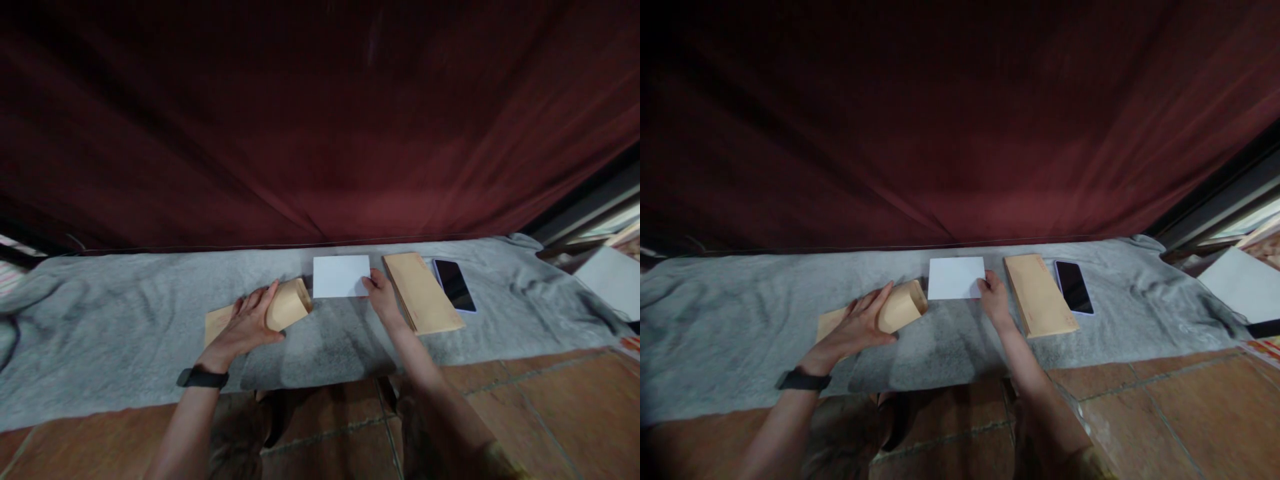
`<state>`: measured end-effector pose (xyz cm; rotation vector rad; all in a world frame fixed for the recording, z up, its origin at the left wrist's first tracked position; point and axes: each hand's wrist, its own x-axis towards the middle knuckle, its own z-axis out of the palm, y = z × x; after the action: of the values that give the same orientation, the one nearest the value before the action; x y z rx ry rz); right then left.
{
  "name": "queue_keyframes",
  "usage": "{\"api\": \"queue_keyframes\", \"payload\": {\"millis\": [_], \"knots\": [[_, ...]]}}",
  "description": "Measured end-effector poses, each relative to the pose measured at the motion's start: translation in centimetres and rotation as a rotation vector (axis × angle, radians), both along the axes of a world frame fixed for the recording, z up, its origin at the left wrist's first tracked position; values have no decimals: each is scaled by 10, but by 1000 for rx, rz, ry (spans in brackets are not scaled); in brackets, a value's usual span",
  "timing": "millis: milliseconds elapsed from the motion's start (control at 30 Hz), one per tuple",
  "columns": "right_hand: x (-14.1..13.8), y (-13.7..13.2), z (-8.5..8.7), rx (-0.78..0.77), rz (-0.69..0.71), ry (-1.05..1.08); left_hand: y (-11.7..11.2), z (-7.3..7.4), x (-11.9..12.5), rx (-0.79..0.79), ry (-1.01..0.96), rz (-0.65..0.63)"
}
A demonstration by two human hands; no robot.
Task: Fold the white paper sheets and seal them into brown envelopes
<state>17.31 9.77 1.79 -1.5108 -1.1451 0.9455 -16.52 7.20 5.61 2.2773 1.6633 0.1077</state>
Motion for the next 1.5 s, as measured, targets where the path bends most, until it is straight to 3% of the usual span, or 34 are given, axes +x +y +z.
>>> {"api": "queue_keyframes", "payload": {"millis": [133, 300, 533, 833, 1033, 1200, 1333, 1500], "knots": [[-1, -6, 3, 76, 86, 26, 0, 0, 7, 12, -22, -38], [2, -7, 1, 59, 132, -56, 3, -4, 13, 10, -13, -39], [8, -5, 1, -55, 203, -2, 5, -13, 14, 17, 11, -33], [7, -4, 2, -136, 351, -35, 2, -11, 17, 42, -7, -68], [-16, -17, 1, -195, 390, 39, -1, -11, 31, 80, -52, -131], [-38, -26, -5, -203, 361, -26, 1, -11, 39, 55, -46, -145], [-33, -22, -5, -177, 299, -132, 2, -10, 41, 17, -54, -143], [-23, -19, -2, -170, 330, -137, 2, -12, 45, 15, -81, -155]]}}
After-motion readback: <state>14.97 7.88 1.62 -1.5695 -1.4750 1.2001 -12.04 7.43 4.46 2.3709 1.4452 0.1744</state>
